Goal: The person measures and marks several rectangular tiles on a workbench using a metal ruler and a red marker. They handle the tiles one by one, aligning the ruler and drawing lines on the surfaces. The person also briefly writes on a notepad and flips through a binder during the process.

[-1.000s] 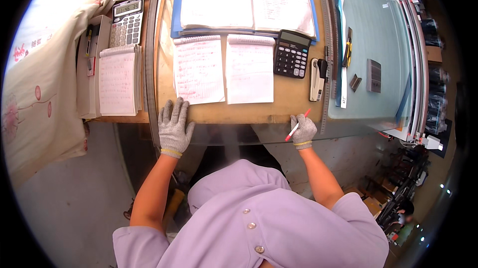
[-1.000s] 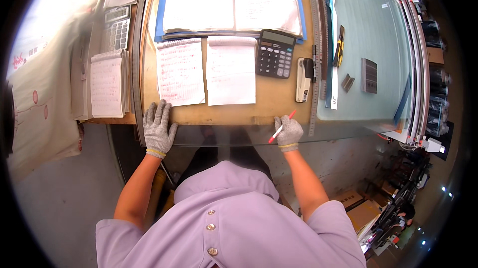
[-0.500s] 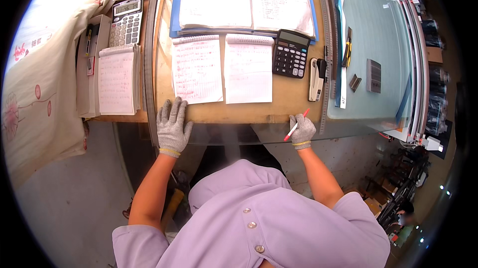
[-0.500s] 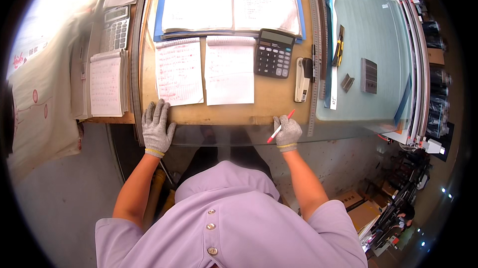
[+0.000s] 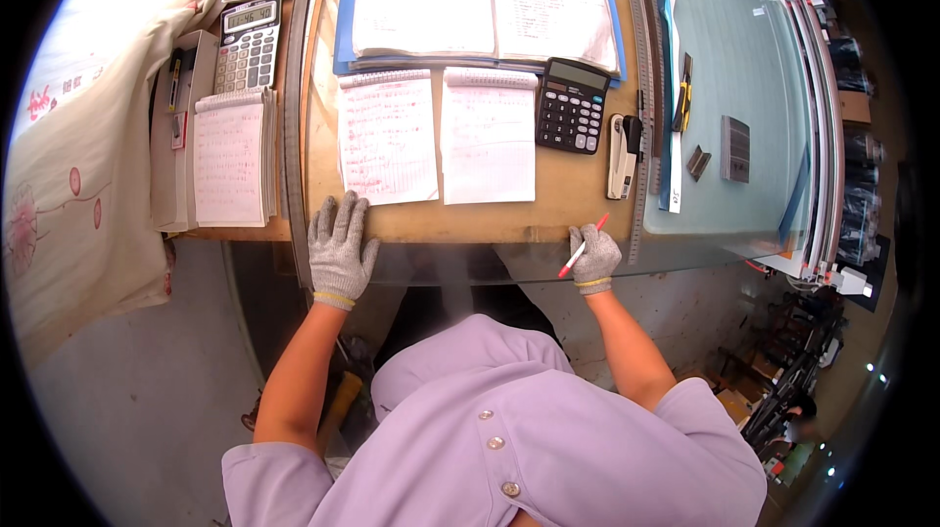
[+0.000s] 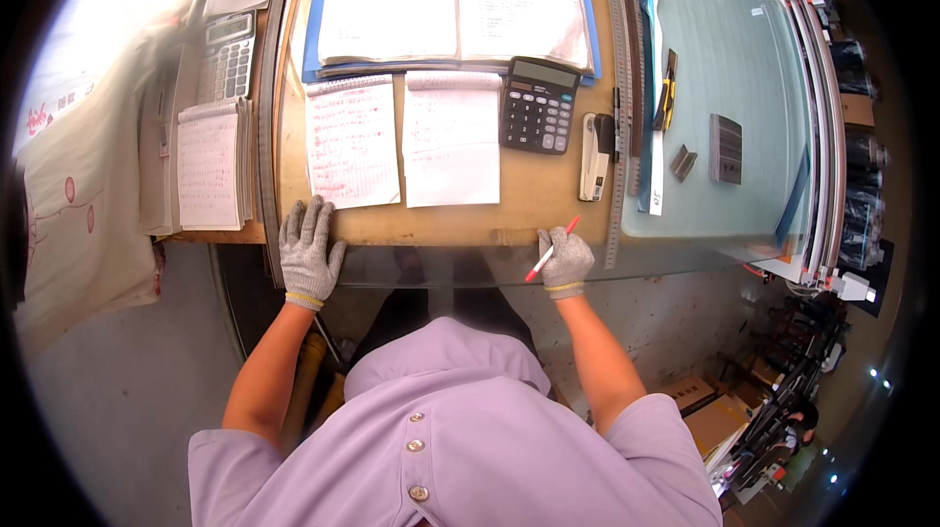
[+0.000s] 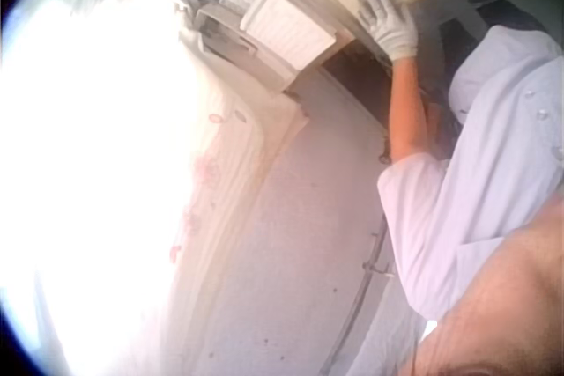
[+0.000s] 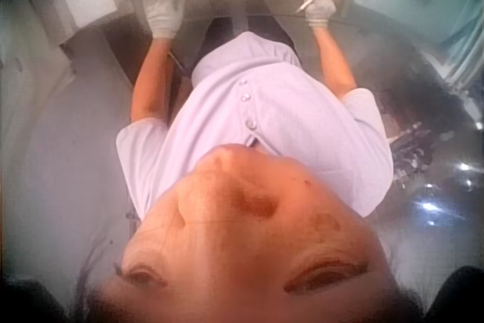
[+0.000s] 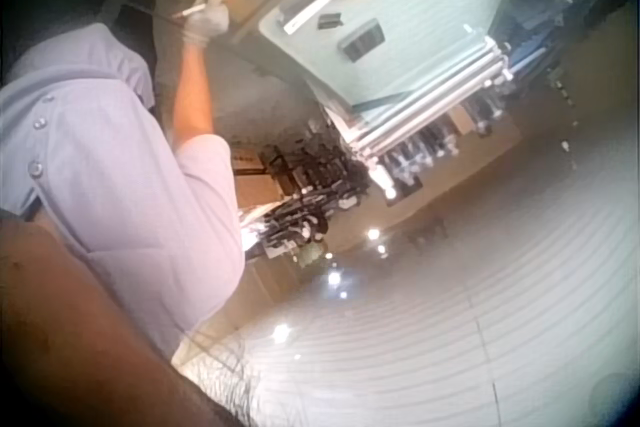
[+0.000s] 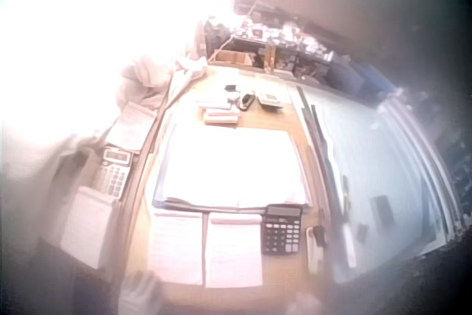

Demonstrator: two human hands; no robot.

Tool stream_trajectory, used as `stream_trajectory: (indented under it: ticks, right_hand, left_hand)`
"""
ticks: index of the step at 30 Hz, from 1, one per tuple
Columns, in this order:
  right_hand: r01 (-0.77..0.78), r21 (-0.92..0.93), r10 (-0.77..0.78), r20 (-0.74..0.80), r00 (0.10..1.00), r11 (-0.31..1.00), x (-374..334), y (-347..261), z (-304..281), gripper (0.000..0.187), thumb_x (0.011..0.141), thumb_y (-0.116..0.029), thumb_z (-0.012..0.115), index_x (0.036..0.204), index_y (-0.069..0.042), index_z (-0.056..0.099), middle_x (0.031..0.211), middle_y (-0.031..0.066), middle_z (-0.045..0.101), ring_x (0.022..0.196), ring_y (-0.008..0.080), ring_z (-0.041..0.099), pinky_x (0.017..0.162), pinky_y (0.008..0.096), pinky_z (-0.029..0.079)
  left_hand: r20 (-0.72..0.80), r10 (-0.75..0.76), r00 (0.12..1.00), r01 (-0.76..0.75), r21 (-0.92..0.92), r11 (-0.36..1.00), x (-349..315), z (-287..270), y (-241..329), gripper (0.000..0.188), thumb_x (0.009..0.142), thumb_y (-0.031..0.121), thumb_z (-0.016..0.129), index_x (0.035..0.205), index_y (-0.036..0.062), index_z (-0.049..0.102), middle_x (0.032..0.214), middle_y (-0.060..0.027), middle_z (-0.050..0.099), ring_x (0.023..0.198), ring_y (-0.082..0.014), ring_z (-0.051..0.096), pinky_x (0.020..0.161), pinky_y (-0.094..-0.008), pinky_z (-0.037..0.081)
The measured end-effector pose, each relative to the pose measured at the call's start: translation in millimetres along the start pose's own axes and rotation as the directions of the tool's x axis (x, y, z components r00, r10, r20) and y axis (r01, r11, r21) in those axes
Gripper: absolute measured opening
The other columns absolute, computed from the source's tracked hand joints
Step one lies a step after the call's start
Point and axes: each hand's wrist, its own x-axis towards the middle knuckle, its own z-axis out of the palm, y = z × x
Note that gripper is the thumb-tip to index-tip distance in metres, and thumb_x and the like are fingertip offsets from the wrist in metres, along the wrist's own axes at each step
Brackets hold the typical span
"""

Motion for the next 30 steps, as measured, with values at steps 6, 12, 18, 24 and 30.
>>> stream_trajectory:
  ticks: [6,12,18,24,30]
  right_hand:
    - [-0.001,-0.027,0.001,0.005,1.0,1.0,1.0,-1.2,-0.2,0.028,0.085,-0.025,0.081,0.074,-0.013,0.058,0.061,0.0129,0.053,0.057,0.0344,0.058,0.053,0.0466,0.047]
    - [0.001,-0.027,0.0,0.028,1.0,1.0,0.9,-0.9,-2.3,0.027,0.086,-0.026,0.08,0.075,-0.014,0.058,0.061,0.0123,0.054,0.057,0.0343,0.058,0.053,0.0466,0.046]
    - [-0.004,-0.022,0.004,0.034,0.999,1.0,0.7,-1.3,-4.0,0.027,0.087,-0.026,0.079,0.075,-0.013,0.058,0.061,0.0124,0.054,0.058,0.0347,0.059,0.054,0.0472,0.046]
    - [0.002,-0.008,-0.002,0.026,1.0,1.0,0.6,-1.0,-4.3,0.027,0.087,-0.026,0.079,0.076,-0.013,0.058,0.061,0.0124,0.054,0.059,0.0349,0.059,0.054,0.0477,0.046]
    - [0.003,-0.021,-0.002,0.023,1.0,1.0,-0.5,0.9,-2.4,0.026,0.086,-0.027,0.08,0.077,-0.014,0.059,0.062,0.0113,0.054,0.059,0.034,0.059,0.054,0.0472,0.047]
  left_hand:
    - [-0.003,0.002,1.0,-0.002,0.0,1.0,0.8,-0.8,0.3,0.069,0.091,0.032,0.073,0.154,0.0142,0.051,0.162,-0.009,0.046,0.147,-0.0425,0.041,0.123,-0.0572,0.029]
    - [-0.004,0.005,1.0,-0.005,0.0,1.0,1.4,-3.9,2.5,0.069,0.091,0.031,0.073,0.154,0.0132,0.051,0.161,-0.0092,0.047,0.147,-0.0426,0.041,0.122,-0.0572,0.03]
    - [-0.003,0.002,1.0,-0.002,0.004,1.0,1.7,-5.5,4.3,0.069,0.09,0.03,0.073,0.154,0.0131,0.051,0.161,-0.0094,0.047,0.147,-0.0428,0.041,0.122,-0.0575,0.03]
    - [-0.005,0.014,1.0,-0.014,0.006,1.0,2.2,-7.6,4.5,0.069,0.091,0.03,0.073,0.154,0.0127,0.051,0.161,-0.01,0.047,0.146,-0.0435,0.041,0.122,-0.058,0.03]
    - [-0.006,0.015,1.0,-0.015,0.015,1.0,2.3,-6.3,4.2,0.068,0.092,0.031,0.072,0.154,0.0121,0.051,0.161,-0.0103,0.046,0.146,-0.0437,0.041,0.122,-0.0582,0.03]
